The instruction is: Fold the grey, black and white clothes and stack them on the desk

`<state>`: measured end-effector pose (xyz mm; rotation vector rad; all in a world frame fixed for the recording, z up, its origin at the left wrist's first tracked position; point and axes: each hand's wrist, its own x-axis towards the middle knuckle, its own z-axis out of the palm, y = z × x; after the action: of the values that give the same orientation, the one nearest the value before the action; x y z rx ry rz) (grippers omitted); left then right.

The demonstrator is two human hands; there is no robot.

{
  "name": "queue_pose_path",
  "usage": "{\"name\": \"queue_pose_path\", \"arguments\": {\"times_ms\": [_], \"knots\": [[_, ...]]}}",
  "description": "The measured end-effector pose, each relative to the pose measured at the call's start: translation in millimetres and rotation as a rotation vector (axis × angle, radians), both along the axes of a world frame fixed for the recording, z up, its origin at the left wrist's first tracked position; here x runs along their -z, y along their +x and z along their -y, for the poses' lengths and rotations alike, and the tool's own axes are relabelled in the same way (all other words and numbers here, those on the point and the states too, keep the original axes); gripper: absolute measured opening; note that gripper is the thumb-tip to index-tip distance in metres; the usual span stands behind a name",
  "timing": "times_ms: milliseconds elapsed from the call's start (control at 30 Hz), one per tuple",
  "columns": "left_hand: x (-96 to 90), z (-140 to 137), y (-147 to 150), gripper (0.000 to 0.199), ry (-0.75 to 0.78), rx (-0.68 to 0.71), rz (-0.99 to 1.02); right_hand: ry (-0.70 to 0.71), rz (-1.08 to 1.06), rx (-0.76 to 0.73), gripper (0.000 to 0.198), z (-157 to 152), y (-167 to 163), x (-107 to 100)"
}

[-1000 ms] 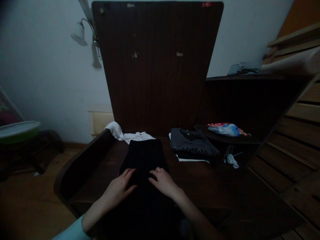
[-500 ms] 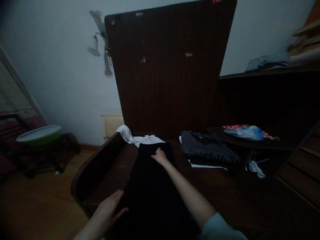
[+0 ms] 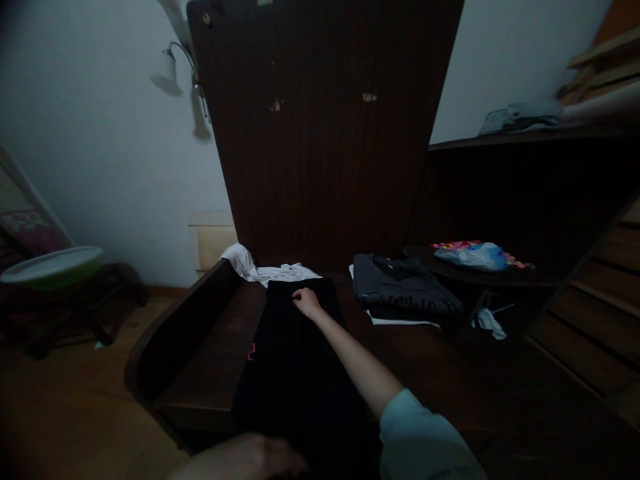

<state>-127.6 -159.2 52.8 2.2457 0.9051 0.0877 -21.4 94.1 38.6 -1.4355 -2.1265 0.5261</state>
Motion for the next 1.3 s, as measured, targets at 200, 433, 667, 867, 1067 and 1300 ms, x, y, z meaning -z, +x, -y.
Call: {"name": "queue_pose_path", "arguments": {"times_ms": [200, 433, 667, 867, 1067, 1300], "knots": [[-25.4, -116, -17, 0.032, 0.403, -0.363, -0.021, 0.035, 0.031, 0.142, 0.025, -11, 29, -4], [33.6, -209, 1, 0.048, 0.568, -0.550, -0.218, -0.002, 0.219, 0.282, 0.036, -5, 24, 12], [50.0, -214, 2, 0.054, 0.543, -0.537, -0.233, 0.015, 0.287, 0.322, 0.025, -4, 14, 1], [41.0, -210, 1, 0.046, 0.537, -0.508, -0.222, 0.079, 0.249, 0.138, 0.017, -3, 8, 2], [44.7, -210, -2, 0.043, 0.523, -0.537, -0.153, 0.055, 0.195, 0.196, 0.017, -8, 10, 22], [39.5, -206, -3, 0.020, 0.535, -0.601, 0.105, 0.045, 0.026, 0.240, 0.019, -26, 19, 32]]}}
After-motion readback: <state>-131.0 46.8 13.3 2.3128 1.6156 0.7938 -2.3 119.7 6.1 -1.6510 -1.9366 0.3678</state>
